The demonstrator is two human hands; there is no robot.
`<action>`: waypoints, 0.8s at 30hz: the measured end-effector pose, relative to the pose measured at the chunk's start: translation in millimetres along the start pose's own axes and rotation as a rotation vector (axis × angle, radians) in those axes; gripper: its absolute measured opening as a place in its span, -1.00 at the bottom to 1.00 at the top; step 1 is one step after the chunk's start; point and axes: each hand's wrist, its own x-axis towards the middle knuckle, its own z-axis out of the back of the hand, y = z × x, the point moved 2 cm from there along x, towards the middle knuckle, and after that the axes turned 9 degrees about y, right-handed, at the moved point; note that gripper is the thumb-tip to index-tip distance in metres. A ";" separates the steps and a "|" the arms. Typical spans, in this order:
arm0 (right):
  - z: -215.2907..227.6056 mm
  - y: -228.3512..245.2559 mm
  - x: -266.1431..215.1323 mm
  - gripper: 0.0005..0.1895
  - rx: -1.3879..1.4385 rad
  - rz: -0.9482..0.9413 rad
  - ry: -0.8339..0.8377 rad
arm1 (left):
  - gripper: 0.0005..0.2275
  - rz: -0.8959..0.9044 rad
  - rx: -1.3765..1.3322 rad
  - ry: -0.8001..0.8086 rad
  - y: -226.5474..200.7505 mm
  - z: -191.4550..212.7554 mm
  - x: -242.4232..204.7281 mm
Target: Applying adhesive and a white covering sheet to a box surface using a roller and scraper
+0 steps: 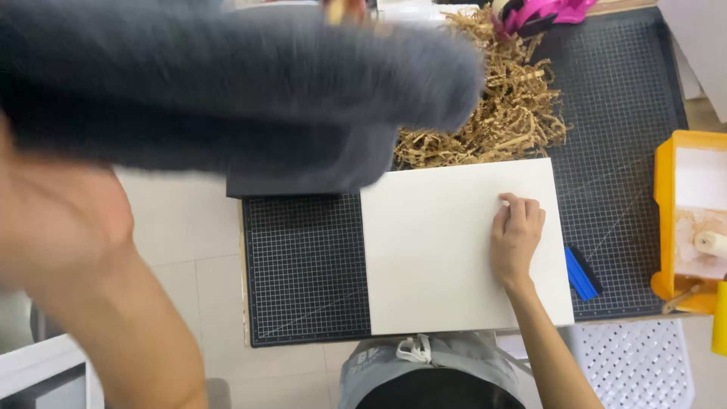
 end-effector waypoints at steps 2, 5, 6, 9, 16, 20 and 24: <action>-8.2 -13.4 -2.0 -0.78 -0.049 -0.007 -0.004 | -0.69 -0.032 -0.150 0.167 30.0 44.8 -39.7; -11.0 -17.8 -5.2 -0.76 -0.097 -0.014 -0.002 | -0.79 -0.062 -0.557 0.601 81.6 115.7 -93.6; -10.2 -17.3 -4.7 -0.75 -0.094 -0.005 -0.003 | -0.85 -0.057 -0.808 0.868 98.4 139.0 -112.5; -10.9 -16.7 -3.8 -0.75 -0.086 0.002 -0.002 | -0.84 0.121 -0.264 0.526 144.4 206.8 -174.3; -11.8 -19.9 -3.0 -0.74 -0.114 -0.007 -0.023 | -0.75 0.415 0.610 0.092 133.7 -135.0 -157.4; -11.2 -20.1 -2.1 -0.74 -0.130 0.012 -0.031 | -0.81 0.406 0.656 0.176 187.3 -167.8 -170.8; -10.3 -21.9 -2.4 -0.74 -0.130 0.022 -0.041 | -0.79 0.377 0.764 0.287 213.1 -182.1 -178.6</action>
